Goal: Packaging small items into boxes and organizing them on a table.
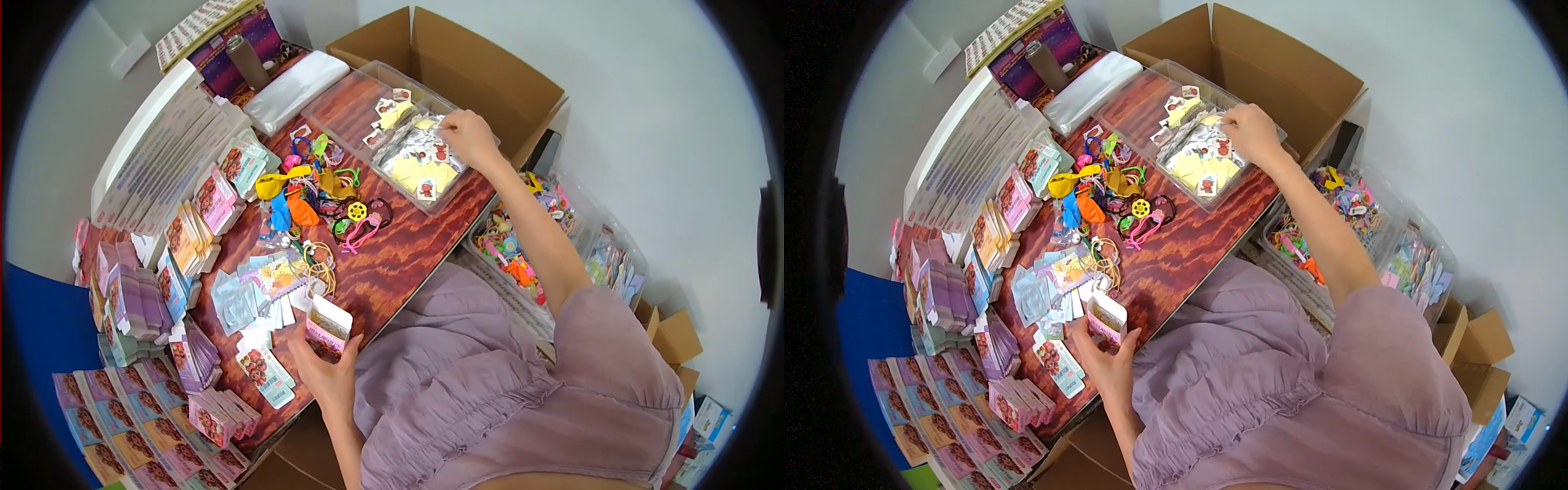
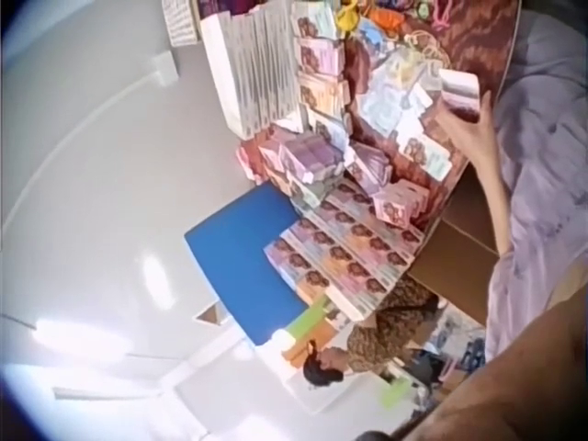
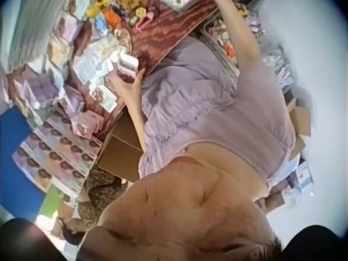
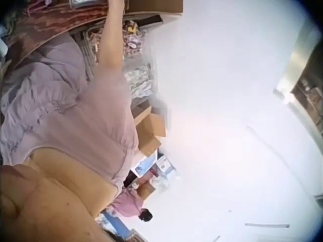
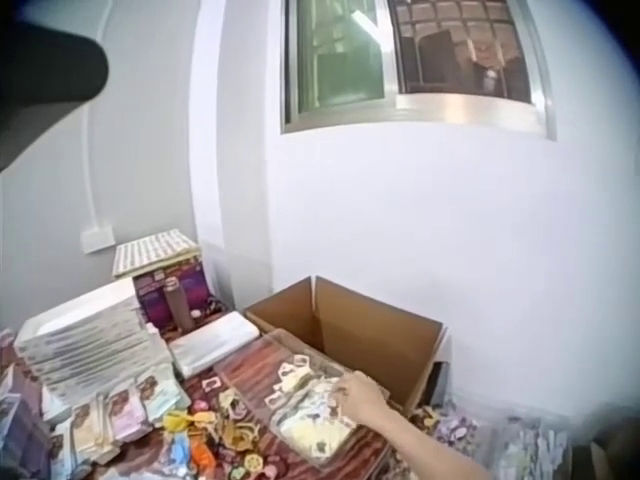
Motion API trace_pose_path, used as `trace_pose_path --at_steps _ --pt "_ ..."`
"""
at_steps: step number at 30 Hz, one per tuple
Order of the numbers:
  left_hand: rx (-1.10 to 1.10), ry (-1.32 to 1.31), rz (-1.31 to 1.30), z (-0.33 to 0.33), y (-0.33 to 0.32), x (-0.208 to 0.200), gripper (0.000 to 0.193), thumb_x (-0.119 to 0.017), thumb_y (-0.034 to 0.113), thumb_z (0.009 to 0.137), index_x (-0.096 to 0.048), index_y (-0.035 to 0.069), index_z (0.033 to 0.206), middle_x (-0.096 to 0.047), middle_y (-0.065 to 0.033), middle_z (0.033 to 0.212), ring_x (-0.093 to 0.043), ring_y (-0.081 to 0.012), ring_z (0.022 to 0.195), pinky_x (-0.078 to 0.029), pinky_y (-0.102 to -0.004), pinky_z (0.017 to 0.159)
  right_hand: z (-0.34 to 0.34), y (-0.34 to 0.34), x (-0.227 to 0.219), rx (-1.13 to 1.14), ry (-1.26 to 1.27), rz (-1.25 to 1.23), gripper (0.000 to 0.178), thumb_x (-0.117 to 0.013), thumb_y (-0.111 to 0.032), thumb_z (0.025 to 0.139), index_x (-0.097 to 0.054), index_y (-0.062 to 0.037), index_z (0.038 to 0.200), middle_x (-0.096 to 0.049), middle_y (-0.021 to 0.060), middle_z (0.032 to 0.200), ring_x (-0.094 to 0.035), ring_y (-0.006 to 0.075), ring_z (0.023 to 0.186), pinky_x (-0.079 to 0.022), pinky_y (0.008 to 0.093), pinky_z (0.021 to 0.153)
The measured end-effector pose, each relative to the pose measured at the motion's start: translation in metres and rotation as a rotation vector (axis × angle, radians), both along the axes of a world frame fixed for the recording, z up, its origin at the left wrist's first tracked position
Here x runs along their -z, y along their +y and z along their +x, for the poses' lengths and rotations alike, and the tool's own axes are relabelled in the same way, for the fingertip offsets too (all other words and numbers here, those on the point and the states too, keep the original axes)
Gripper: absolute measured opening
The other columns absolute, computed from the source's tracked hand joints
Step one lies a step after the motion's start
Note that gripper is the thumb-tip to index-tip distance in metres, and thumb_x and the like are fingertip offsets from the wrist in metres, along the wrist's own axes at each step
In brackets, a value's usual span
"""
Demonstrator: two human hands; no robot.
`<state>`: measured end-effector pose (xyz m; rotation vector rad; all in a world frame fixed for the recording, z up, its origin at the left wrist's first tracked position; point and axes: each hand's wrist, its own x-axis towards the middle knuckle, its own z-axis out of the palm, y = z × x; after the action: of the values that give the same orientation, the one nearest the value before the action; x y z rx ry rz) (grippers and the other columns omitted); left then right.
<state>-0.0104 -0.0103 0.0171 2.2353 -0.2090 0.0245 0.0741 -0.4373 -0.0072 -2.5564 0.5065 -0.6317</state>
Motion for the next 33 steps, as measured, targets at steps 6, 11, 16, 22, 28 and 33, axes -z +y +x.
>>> trace_pose_path --at_steps 6,11,16,22,28,33 --pt "0.026 -0.017 0.071 0.003 0.006 0.002 0.077 -0.088 0.009 0.066 -0.047 -0.002 0.130 -0.051 -0.0155 0.125 -0.052 -0.0290 0.113 -0.044 -0.0377 0.094 -0.002 -0.008 -0.003 -0.031 0.046 0.211 0.017 -0.069 -0.009 0.079 -0.073 -0.0036 0.095 -0.069 0.0111 0.090 -0.066 0.0242 0.082 -0.051 0.0327 0.077" --pt "0.048 -0.059 0.073 0.003 0.004 -0.001 0.076 -0.088 0.009 0.066 -0.047 -0.003 0.129 -0.051 -0.0157 0.124 -0.051 -0.0295 0.115 -0.042 -0.0375 0.096 0.009 -0.014 0.004 -0.070 0.135 0.353 0.024 -0.069 -0.007 0.078 -0.071 -0.0034 0.101 -0.068 0.0078 0.085 -0.063 0.0177 0.080 -0.050 0.0310 0.076" --pt "-0.009 -0.015 0.038 0.002 0.007 0.000 0.075 -0.090 0.010 0.063 -0.051 -0.003 0.125 -0.054 -0.0178 0.116 -0.054 -0.0343 0.108 -0.044 -0.0417 0.092 0.016 0.001 -0.011 -0.091 0.153 0.447 0.027 -0.070 -0.007 0.078 -0.069 -0.0015 0.104 -0.066 0.0074 0.082 -0.062 0.0171 0.079 -0.049 0.0309 0.075" --pt "-0.009 -0.053 0.050 0.001 0.014 0.006 0.075 -0.088 0.010 0.066 -0.049 -0.004 0.128 -0.053 -0.0164 0.120 -0.053 -0.0309 0.111 -0.043 -0.0391 0.094 0.021 -0.015 -0.004 -0.061 0.106 0.355 0.014 -0.072 -0.005 0.079 -0.069 -0.0022 0.093 -0.064 0.0043 0.076 -0.058 0.0115 0.066 -0.047 0.0266 0.059" --pt "-0.041 0.023 0.039 0.000 0.018 0.003 0.074 -0.086 0.008 0.069 -0.047 -0.004 0.131 -0.051 -0.0153 0.126 -0.051 -0.0279 0.118 -0.041 -0.0363 0.100 0.011 -0.028 -0.021 -0.055 -0.027 0.840 0.003 -0.068 0.001 0.084 -0.066 -0.0005 0.086 -0.059 0.0002 0.069 -0.049 0.0045 0.056 -0.037 0.0209 0.048" --pt "-0.034 0.024 0.031 0.001 0.018 0.003 0.074 -0.086 0.009 0.069 -0.048 -0.004 0.131 -0.052 -0.0144 0.125 -0.051 -0.0274 0.117 -0.041 -0.0363 0.100 0.009 -0.035 -0.016 -0.037 0.067 0.535 0.010 -0.072 -0.009 0.081 -0.070 -0.0026 0.088 -0.067 0.0074 0.076 -0.061 0.0142 0.067 -0.048 0.0287 0.060"
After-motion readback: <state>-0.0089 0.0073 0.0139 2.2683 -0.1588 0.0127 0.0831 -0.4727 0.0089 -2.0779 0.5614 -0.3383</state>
